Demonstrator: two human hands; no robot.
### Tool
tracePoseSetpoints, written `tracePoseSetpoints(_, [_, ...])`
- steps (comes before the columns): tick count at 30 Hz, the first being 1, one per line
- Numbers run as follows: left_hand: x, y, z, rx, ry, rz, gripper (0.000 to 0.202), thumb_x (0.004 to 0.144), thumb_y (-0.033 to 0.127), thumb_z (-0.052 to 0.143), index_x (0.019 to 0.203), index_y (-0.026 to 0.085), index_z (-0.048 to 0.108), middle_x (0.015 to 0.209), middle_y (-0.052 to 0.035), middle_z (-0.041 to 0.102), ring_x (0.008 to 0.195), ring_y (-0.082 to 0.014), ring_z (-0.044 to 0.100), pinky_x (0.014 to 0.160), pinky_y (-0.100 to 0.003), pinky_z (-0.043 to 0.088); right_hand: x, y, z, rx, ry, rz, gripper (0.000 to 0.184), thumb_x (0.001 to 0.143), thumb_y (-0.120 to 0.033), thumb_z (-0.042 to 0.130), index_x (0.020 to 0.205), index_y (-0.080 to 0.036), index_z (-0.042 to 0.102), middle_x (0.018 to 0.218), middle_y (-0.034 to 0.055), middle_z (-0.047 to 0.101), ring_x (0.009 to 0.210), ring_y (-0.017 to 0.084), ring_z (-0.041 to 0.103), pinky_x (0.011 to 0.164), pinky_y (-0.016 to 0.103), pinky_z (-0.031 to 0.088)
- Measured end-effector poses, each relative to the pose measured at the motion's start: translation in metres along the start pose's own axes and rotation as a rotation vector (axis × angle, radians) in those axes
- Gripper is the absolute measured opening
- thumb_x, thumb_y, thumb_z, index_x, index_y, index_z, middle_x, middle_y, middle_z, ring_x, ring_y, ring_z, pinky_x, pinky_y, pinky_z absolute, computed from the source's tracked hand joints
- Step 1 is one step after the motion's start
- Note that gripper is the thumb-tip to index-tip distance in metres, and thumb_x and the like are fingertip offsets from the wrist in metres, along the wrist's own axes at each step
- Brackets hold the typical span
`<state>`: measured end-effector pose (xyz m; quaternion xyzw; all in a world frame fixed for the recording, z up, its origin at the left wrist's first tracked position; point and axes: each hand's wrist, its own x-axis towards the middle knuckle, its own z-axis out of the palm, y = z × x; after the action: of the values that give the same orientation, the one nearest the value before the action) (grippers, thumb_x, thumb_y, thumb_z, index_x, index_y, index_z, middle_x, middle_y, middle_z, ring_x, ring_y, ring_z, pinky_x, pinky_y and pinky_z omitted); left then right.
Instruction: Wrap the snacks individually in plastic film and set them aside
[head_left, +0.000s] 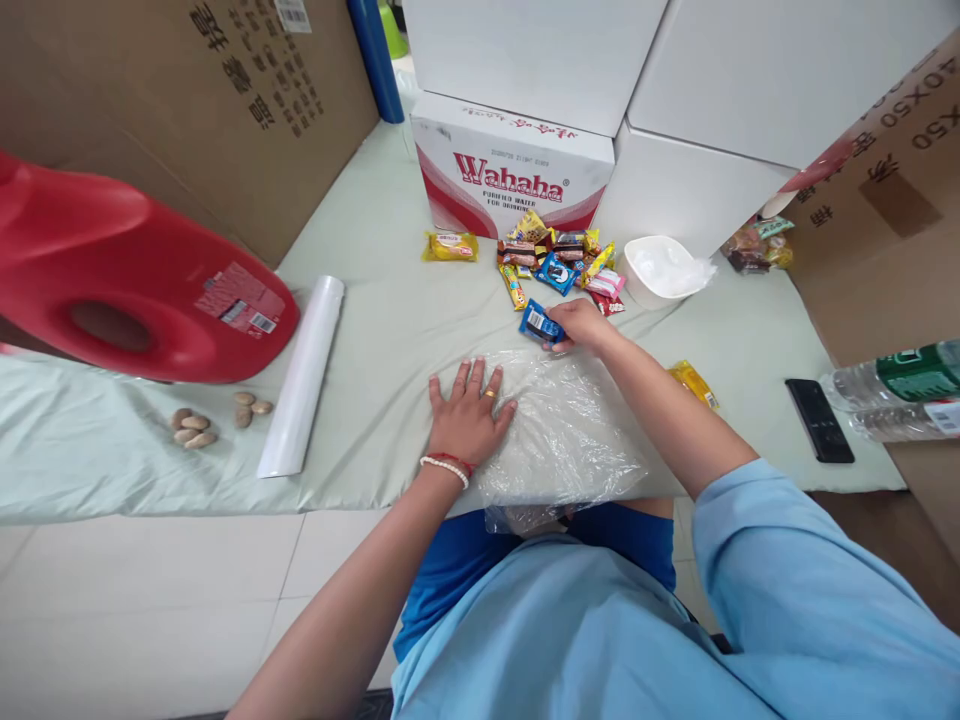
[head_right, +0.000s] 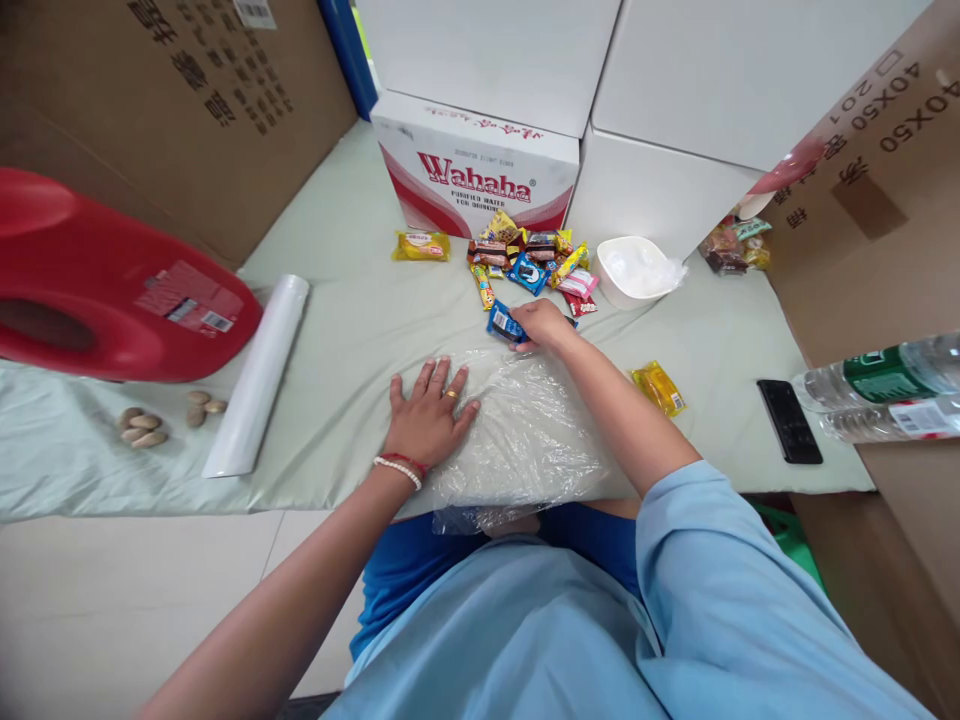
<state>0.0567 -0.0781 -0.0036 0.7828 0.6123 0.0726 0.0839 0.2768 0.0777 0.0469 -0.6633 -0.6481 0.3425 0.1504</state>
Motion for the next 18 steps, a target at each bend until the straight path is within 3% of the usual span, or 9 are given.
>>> tracePoseSetpoints(3, [0.000,0.000,0.001,0.002,0.006,-0.002,0.066,0.108,0.056,0.030,0.164,0.023,0.042,0.175,-0.0135,0.029,0.164,-0.0340,0.023,0.129,-0.075,0.007,0.003,0.002,-0.006,-0.022,0.035,0.052,0.040,0.104,-0.052,0.057,0.090,-0.019,0.075,0.070,0.0042,0.071,0.057,0.022,0.071,0.065,0.034,0.055])
tracePoseSetpoints(6, [0.000,-0.001,0.002,0.004,0.011,0.001,0.065,0.108,0.056,0.031,0.164,0.024,0.042,0.175,-0.0131,0.029,0.164,-0.0333,0.024,0.129,-0.075,0.008,-0.001,0.002,-0.016,-0.123,0.105,0.074,0.046,0.104,-0.057,0.055,0.090,-0.018,0.075,0.069,0.0051,0.072,0.055,0.022,0.071,0.071,0.034,0.054])
tracePoseSetpoints(9, [0.000,-0.001,0.001,-0.002,0.011,0.008,0.065,0.108,0.056,0.030,0.164,0.024,0.042,0.175,-0.0124,0.029,0.164,-0.0327,0.024,0.129,-0.075,0.009,-0.005,0.008,-0.036,-0.250,0.170,0.032,0.036,0.105,-0.044,0.054,0.101,-0.017,0.078,0.079,0.0086,0.077,0.071,0.025,0.075,0.080,0.036,0.054])
tracePoseSetpoints(12, [0.000,0.000,0.000,0.001,0.003,-0.003,0.065,0.108,0.055,0.030,0.163,0.024,0.043,0.175,-0.0124,0.029,0.164,-0.0330,0.023,0.129,-0.074,0.008,-0.003,0.026,-0.058,-0.422,0.191,-0.032,0.025,0.094,-0.027,0.067,0.113,-0.019,0.079,0.105,0.0101,0.081,0.100,0.029,0.075,0.090,0.036,0.053])
tracePoseSetpoints(16, [0.001,0.000,0.000,0.013,-0.004,-0.007,0.064,0.108,0.055,0.031,0.164,0.025,0.042,0.175,-0.0125,0.029,0.164,-0.0335,0.024,0.129,-0.074,0.008,-0.002,0.055,-0.065,-0.549,0.051,-0.026,0.056,0.082,-0.036,0.083,0.134,-0.020,0.072,0.128,0.0129,0.075,0.114,0.032,0.070,0.093,0.036,0.053])
tracePoseSetpoints(18, [0.001,0.000,0.000,0.015,0.002,-0.003,0.064,0.108,0.054,0.032,0.164,0.025,0.042,0.175,-0.0128,0.030,0.164,-0.0336,0.024,0.129,-0.074,0.009,-0.005,0.065,-0.060,-0.556,0.052,-0.038,0.065,0.081,-0.039,0.085,0.142,-0.021,0.067,0.134,0.0146,0.073,0.116,0.032,0.069,0.094,0.037,0.053])
